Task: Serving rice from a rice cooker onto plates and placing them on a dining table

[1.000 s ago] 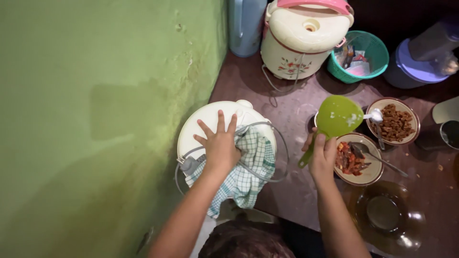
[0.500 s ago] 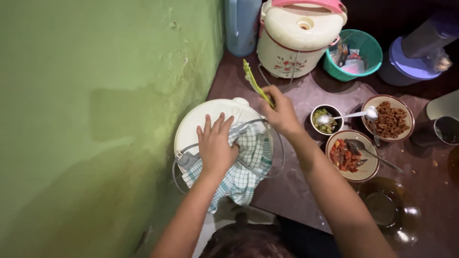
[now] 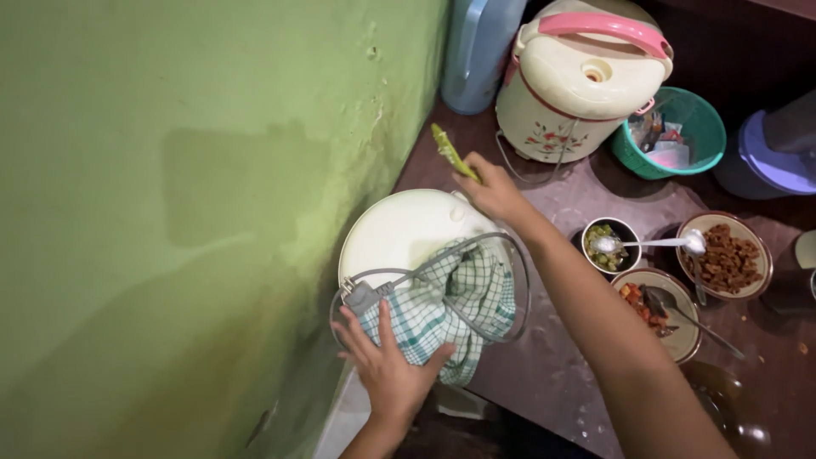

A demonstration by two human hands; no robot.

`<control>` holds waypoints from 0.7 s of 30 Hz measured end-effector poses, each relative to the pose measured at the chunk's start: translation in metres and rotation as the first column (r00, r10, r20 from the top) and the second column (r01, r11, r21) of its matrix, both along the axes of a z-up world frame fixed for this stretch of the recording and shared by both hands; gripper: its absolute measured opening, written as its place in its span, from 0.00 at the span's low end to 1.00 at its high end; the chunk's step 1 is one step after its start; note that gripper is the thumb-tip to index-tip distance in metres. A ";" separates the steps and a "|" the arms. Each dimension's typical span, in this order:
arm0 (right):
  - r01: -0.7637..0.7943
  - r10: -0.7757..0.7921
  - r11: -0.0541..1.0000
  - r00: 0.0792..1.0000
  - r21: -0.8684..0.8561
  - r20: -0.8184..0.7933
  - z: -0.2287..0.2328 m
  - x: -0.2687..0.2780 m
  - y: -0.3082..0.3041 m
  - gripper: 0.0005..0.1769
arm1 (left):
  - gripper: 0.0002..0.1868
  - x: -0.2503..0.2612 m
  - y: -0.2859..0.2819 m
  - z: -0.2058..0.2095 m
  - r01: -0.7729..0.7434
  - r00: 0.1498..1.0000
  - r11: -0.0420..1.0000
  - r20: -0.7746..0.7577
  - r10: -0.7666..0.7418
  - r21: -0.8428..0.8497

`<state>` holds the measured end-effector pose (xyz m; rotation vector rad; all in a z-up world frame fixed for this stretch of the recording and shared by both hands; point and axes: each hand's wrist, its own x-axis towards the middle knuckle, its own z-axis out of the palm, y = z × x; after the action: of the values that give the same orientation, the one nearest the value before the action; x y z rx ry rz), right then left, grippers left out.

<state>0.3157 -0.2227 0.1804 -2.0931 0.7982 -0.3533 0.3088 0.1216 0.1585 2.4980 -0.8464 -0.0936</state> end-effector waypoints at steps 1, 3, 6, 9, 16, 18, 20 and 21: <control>-0.078 0.077 0.997 0.997 0.026 0.008 -0.014 0.008 -0.008 0.13 | 0.67 0.001 0.003 -0.006 -0.026 0.993 0.999 -0.116 0.023 -0.028; -0.079 0.079 0.997 0.997 -0.006 -0.027 -0.020 0.011 -0.005 0.14 | 0.67 0.008 0.004 -0.024 -0.012 0.997 0.997 -0.079 0.006 -0.072; -0.044 0.044 0.999 0.998 -0.005 -0.039 -0.020 0.005 0.003 0.14 | 0.67 0.019 0.009 -0.036 0.033 0.998 0.987 -0.055 -0.042 -0.160; 0.035 -0.033 0.997 0.999 0.069 -0.028 -0.001 -0.004 0.012 0.13 | 0.67 0.037 0.007 -0.037 0.091 0.991 0.970 -0.080 -0.111 -0.224; 0.383 -0.389 0.920 0.919 -0.085 -0.068 -0.027 -0.089 0.005 0.22 | 0.64 0.114 -0.034 -0.054 0.471 0.846 0.820 -0.096 -0.524 -0.326; 0.475 -0.488 0.872 0.866 -0.122 -0.113 -0.025 -0.121 0.017 0.18 | 0.64 0.134 -0.064 -0.040 0.540 0.781 0.749 -0.104 -0.616 -0.385; 0.568 -0.588 0.808 0.794 -0.158 -0.153 -0.019 -0.147 0.036 0.16 | 0.64 0.153 -0.094 -0.033 0.606 0.699 0.664 -0.105 -0.707 -0.438; 0.593 -0.612 0.788 0.783 -0.167 -0.109 -0.012 -0.159 0.047 0.15 | 0.68 0.161 -0.111 -0.033 0.586 0.722 0.685 -0.106 -0.684 -0.434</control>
<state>0.1571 -0.1755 0.1684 -1.9425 1.5911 -0.5961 0.4695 0.0110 0.1256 1.6815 -1.4405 -0.4478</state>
